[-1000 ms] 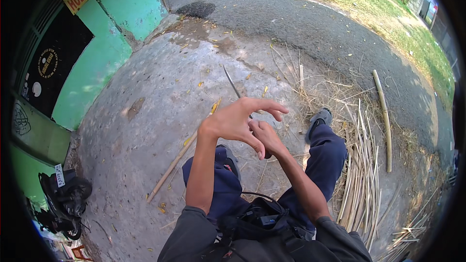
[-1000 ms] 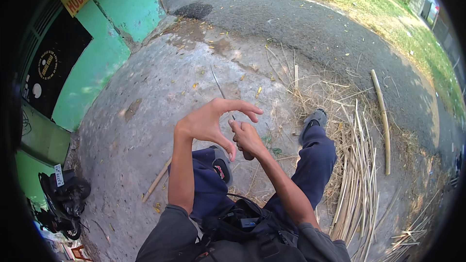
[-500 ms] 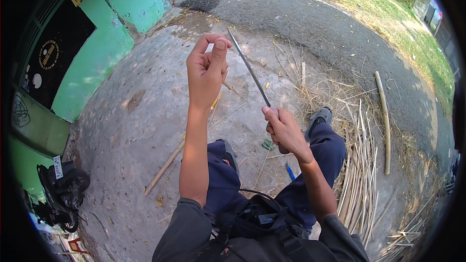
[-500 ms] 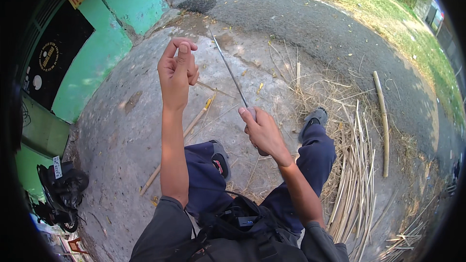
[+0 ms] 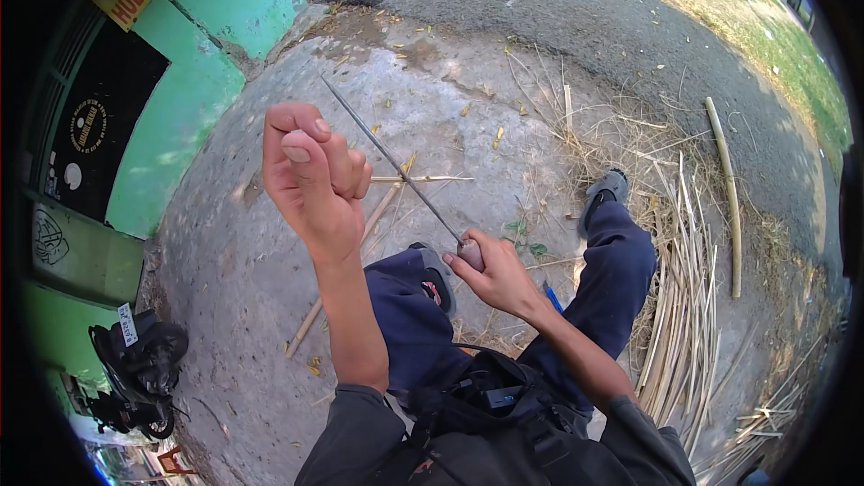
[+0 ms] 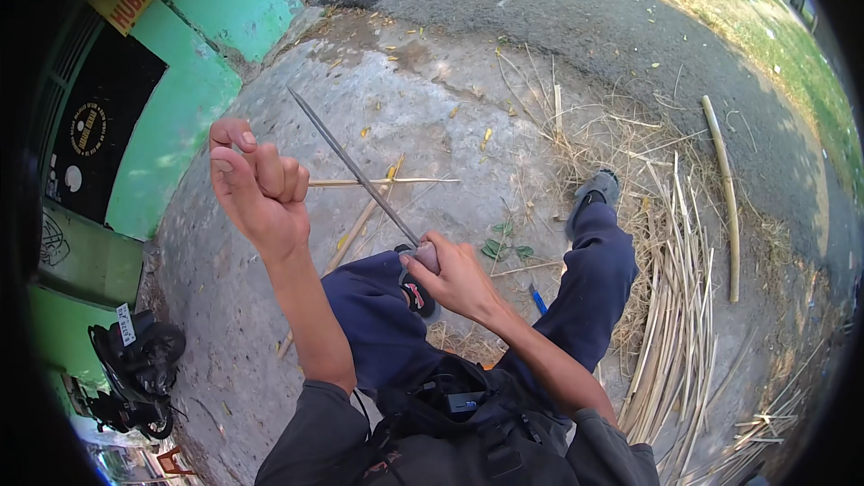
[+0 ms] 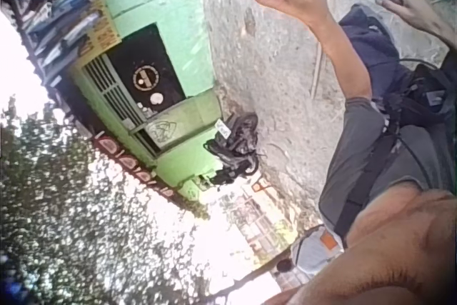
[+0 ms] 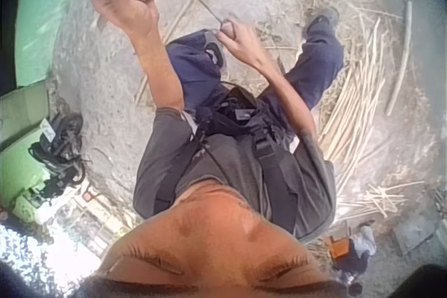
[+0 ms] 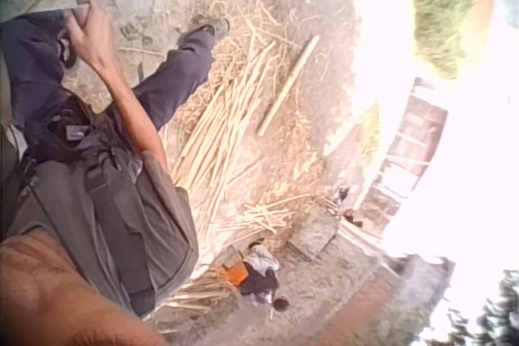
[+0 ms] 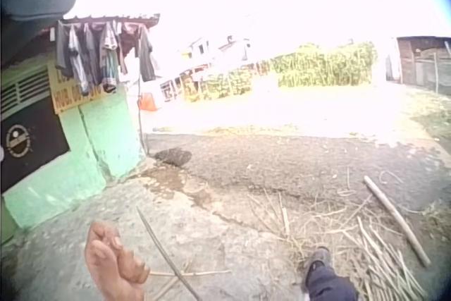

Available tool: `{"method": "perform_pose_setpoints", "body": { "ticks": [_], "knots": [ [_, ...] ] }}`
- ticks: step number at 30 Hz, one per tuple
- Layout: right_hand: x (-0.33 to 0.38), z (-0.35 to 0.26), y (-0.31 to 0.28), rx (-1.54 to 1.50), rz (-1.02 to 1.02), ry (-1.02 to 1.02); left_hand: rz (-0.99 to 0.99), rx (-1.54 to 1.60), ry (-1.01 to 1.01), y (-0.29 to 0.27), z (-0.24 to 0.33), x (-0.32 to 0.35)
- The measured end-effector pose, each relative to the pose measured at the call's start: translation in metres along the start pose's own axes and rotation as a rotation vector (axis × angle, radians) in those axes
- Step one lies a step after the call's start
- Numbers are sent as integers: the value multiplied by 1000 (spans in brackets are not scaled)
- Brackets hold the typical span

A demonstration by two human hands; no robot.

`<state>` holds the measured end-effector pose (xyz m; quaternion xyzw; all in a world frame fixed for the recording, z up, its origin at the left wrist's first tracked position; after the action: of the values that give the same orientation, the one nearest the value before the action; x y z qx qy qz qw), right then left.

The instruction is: The person uses a machete to shave down a long strip of bamboo, repeatedly running the blade along the length of the material to smooth it.

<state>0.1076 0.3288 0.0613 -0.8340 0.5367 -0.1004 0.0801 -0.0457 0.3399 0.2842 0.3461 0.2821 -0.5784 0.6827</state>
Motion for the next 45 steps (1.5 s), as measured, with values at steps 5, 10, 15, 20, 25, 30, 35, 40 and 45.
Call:
{"method": "perform_pose_setpoints", "body": {
  "ticks": [5,10,15,20,25,30,35,40,45],
  "knots": [
    [-31,61,15,44,-27,90,80,-22,8,-6,-2,-4],
    [-39,61,13,71,62,86,136,-94,-42,-19,-9,-7],
    [-27,-3,14,6,21,10,169,-72,-28,-29,-11,-14],
    [-69,92,22,89,48,93,183,-79,-35,-24,-16,-20],
    [-78,105,28,98,72,100,209,-49,-65,-42,-14,-32],
    [-50,54,14,49,-25,156,93,130,58,-42,31,-81],
    [-23,41,15,-58,-119,376,-112,-59,81,-4,18,-109],
    [-25,86,17,-89,-75,409,-105,-33,-5,-5,-56,-78],
    [-29,89,27,-108,-63,376,-11,-78,-107,-17,-82,-48]
  ]
}}
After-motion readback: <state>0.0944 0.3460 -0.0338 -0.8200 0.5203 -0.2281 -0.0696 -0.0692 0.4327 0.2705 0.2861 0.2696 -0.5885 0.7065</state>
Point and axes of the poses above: each hand's wrist, its own x-axis away from the middle knuckle, its own y-axis out of the palm, z = x × y, the point moved 10 cm from there along -x, towards the middle knuckle, and after that the axes turned 9 degrees about y, right-handed, at the moved point
